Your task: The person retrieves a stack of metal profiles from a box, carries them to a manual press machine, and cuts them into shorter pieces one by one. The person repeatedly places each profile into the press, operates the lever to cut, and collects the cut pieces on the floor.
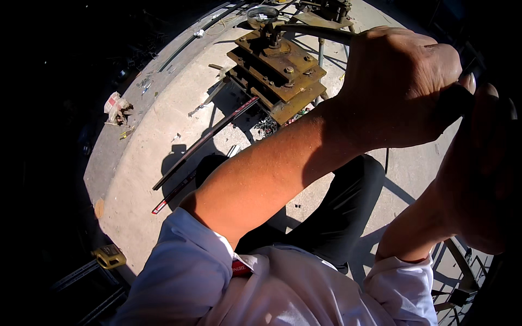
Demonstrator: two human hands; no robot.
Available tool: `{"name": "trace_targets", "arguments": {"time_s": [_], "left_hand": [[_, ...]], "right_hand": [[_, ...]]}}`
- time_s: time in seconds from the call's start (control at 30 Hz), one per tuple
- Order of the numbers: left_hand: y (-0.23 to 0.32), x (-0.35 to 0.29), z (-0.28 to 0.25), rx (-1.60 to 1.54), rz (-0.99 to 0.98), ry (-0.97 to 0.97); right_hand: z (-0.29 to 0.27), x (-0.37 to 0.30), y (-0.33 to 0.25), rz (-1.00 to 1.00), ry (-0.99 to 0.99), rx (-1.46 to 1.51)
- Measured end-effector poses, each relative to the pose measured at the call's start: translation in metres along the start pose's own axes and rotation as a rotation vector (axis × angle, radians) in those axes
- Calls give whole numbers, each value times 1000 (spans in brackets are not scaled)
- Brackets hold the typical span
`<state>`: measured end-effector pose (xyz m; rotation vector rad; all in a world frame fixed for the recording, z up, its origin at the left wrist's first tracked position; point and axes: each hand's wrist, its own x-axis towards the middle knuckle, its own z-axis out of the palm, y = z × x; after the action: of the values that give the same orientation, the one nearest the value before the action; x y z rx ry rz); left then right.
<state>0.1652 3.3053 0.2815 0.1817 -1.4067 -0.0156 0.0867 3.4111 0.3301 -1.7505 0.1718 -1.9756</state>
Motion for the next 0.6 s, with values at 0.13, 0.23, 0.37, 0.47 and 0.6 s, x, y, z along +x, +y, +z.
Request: {"name": "trace_targets", "arguments": {"time_s": [0.13,0.23,0.37,0.47,0.6], "left_hand": [[35,-77,-43,95,-24,-306],[38,-122,-49,48,-19,-368],[36,-203,-69,68,-60,-501],[28,-235,-81,114,-64,-575],[32,-238,-82,89,-77,-627]], "right_hand": [[-31,-110,-17,182,-94,40],[-58,-175,-21,325,-264,-331],[-91,-287,-19,253,-755,-971],[-51,-267,-10,315,-904,-1143],[-43,-269,-7,404,-861,-1303]]}}
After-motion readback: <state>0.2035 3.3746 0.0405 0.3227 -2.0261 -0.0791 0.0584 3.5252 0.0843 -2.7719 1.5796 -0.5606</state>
